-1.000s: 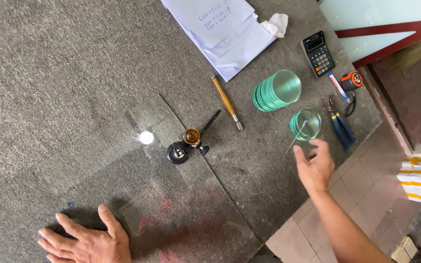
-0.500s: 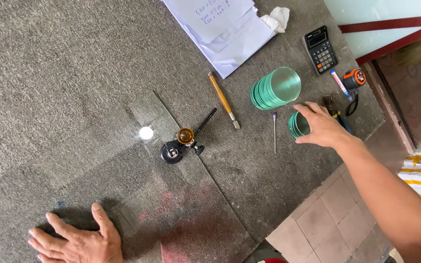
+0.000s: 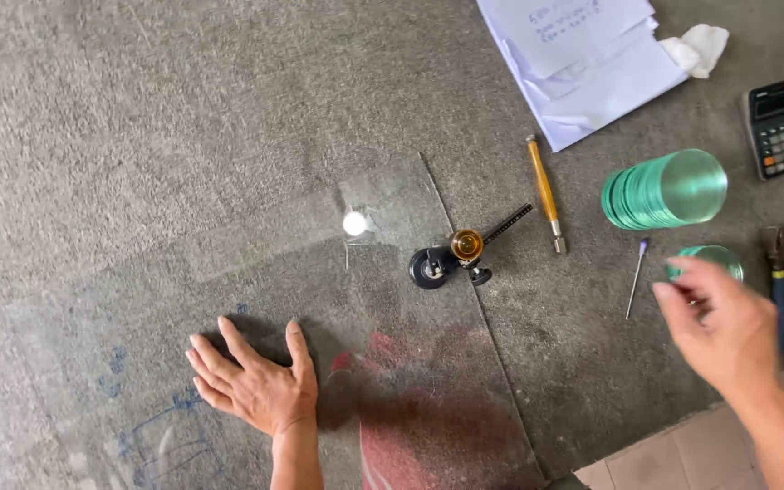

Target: Using a circular glass cutter to score circles on a sheet of glass

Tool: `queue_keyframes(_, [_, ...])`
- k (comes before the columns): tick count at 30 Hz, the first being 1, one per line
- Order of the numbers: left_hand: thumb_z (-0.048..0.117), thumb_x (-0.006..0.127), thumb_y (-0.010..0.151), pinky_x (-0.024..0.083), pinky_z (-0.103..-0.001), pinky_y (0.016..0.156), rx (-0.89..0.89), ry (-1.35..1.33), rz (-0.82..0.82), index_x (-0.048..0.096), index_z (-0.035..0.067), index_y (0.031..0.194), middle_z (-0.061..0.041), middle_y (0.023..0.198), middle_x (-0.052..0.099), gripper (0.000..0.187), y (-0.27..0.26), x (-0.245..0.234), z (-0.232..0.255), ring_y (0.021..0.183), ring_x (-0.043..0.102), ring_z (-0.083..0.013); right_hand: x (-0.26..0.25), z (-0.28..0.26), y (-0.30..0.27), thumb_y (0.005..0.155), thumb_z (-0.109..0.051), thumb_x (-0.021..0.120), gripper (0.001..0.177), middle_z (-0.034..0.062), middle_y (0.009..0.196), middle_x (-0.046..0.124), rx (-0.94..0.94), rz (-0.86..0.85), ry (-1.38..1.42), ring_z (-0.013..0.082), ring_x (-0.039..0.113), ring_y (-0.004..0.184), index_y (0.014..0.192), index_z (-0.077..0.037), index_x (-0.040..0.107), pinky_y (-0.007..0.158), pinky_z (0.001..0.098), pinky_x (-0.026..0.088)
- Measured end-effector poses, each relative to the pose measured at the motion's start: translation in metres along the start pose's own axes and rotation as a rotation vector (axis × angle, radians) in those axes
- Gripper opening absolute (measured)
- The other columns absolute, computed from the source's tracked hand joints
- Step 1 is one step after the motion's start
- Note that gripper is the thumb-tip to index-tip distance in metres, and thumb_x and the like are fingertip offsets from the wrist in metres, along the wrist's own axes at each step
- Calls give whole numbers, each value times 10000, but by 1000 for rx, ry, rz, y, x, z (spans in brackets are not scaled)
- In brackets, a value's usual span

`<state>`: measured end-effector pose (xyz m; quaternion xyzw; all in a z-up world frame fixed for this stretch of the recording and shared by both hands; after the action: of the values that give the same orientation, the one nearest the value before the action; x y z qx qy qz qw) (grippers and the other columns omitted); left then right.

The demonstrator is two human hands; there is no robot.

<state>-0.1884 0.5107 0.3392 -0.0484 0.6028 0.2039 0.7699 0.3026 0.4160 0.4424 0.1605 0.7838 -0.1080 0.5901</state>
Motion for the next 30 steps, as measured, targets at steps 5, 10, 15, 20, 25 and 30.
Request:
queue_keyframes(5, [690,512,938,199,-612,1207,-19,7,-14,460,57,1570,-280,1642,331,896,-1,-3,1,1534,266,-450,68,-95,42,1000,-164,641,166,46,769,641,186,-296,540,140,605,598,1115,-59,700,506,275,447])
queue_keyframes(10, [686,501,951,227,-612,1204,-20,34,-6,475,56,1562,-276,1637,349,878,3,-4,3,1533,293,-441,125,-119,82,1066,-237,626,346,74,649,535,627,-428,1081,123,433,447,770,-78,539,352,269,286])
queue_keyframes(15, [638,548,947,228,-607,1207,19,50,2,506,13,1551,-316,1618,393,870,3,-6,5,1517,345,-484,133,-146,124,1054,-151,635,310,93,700,539,568,-467,954,150,453,482,780,-46,537,357,264,300])
queue_keyframes(20, [647,528,952,219,-623,1210,-7,36,-53,508,-7,1546,-332,1622,372,883,3,-7,2,1523,327,-500,134,-199,171,1050,-164,622,309,90,560,492,294,-692,699,150,413,467,786,-9,580,376,273,311])
queue_keyframes(25, [644,572,927,211,-628,1230,-51,12,-77,511,-1,1544,-333,1626,363,895,5,-7,4,1524,323,-519,152,-235,195,1029,-128,649,239,114,576,496,167,-884,568,180,430,448,880,59,656,359,285,299])
queue_keyframes(30, [730,478,943,202,-587,1239,-44,-2,-62,531,28,1534,-341,1609,392,920,6,-8,4,1519,356,-496,153,-255,204,1024,-172,705,343,91,612,550,-19,-903,363,141,476,468,762,-56,517,365,272,348])
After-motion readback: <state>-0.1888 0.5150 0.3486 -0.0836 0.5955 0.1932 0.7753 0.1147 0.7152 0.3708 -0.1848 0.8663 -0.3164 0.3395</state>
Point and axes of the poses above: each hand's wrist, its own y-axis towards the middle knuckle, its own x-axis out of the palm, z = x × y, the point moved 2 cm from there along y, towards the middle knuckle
